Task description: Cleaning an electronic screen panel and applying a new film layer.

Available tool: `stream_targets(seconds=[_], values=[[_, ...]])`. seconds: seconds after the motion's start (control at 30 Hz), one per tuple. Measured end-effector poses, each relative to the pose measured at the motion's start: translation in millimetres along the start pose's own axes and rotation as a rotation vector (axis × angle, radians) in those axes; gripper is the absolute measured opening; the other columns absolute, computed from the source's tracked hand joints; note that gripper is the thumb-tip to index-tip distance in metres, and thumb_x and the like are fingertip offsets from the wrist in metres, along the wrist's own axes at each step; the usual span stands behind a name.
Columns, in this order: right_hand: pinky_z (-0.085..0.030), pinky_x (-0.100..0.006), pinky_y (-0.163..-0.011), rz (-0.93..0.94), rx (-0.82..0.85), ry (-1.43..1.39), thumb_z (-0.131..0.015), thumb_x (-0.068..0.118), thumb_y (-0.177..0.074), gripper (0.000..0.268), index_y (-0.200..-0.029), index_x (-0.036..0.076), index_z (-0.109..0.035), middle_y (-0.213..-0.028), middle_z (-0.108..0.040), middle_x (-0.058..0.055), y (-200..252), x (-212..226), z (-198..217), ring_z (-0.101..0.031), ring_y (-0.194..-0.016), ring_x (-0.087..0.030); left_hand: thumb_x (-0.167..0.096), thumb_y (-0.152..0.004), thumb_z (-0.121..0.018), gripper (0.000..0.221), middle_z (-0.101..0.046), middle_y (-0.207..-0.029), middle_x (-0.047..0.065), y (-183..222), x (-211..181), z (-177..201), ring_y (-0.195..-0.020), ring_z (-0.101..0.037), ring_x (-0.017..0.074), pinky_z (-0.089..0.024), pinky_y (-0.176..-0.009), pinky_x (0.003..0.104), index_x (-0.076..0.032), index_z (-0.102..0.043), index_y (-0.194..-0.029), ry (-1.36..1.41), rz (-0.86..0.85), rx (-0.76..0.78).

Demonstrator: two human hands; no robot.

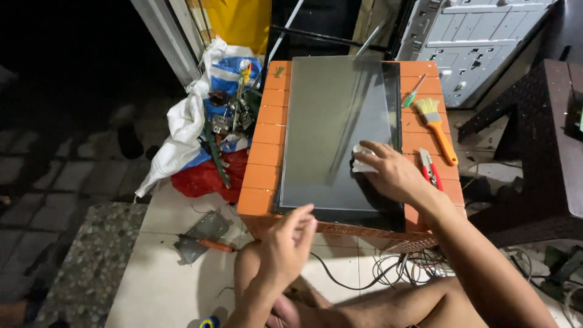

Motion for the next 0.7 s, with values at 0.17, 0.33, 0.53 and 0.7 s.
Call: stream_targets(seconds=[0.17,0.33,0.53,0.7], values=[[-0.030,-0.048,-0.122,0.096,0.121,0.251,-0.051,0.032,-0.102,0.057,-0.148,-0.002,-0.047,-0.162,-0.037,-0.025,-2,16,-34,-0.031,-0.152,-0.040,-0.044,-0.105,-0.039,0.060,-0.042,-0.160,0.019,-8,30,-31,-0.150,-0.033,0.0366,-0.011,-0.125,0.057,-0.003,-0.049,-0.147,-0.737,-0.339,0.039],[-0.012,-0.045,-0.128,0.356,0.313,0.144,-0.044,0.028,-0.099,0.064,-0.158,0.005,-0.032,-0.168,-0.025,-0.013,10,72,-62,-0.020,-0.156,-0.028,-0.048,-0.102,-0.051,0.075,-0.034,-0.162,0.028,-5,26,-35,-0.152,-0.029,0.0427,-0.016,-0.125,0.053,0.011,-0.042,-0.148,-0.781,-0.462,0.026],[-0.033,-0.058,-0.121,0.392,0.117,0.143,-0.050,0.012,-0.098,0.051,-0.149,0.007,-0.052,-0.164,-0.038,-0.013,-94,12,-77,-0.035,-0.153,-0.035,-0.049,-0.108,-0.037,0.076,-0.029,-0.165,0.029,-4,21,-30,-0.153,-0.027,0.0438,-0.015,-0.125,0.053,0.011,-0.034,-0.154,-0.741,-0.473,0.037],[-0.024,-0.059,-0.121,0.098,0.180,0.252,-0.047,0.028,-0.104,0.058,-0.156,0.004,-0.038,-0.165,-0.032,-0.020,-168,-12,-80,-0.029,-0.152,-0.037,-0.047,-0.105,-0.047,0.078,-0.030,-0.164,0.031,-5,19,-28,-0.152,-0.030,0.0444,-0.018,-0.125,0.052,0.013,-0.034,-0.153,-0.741,-0.495,0.041]])
Point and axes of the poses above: each hand's wrist, its own y-axis away from the middle knuckle, its own z-axis out of the back of the hand, x = y × z, the point moved 6 cm from there along -y, towards the middle knuckle
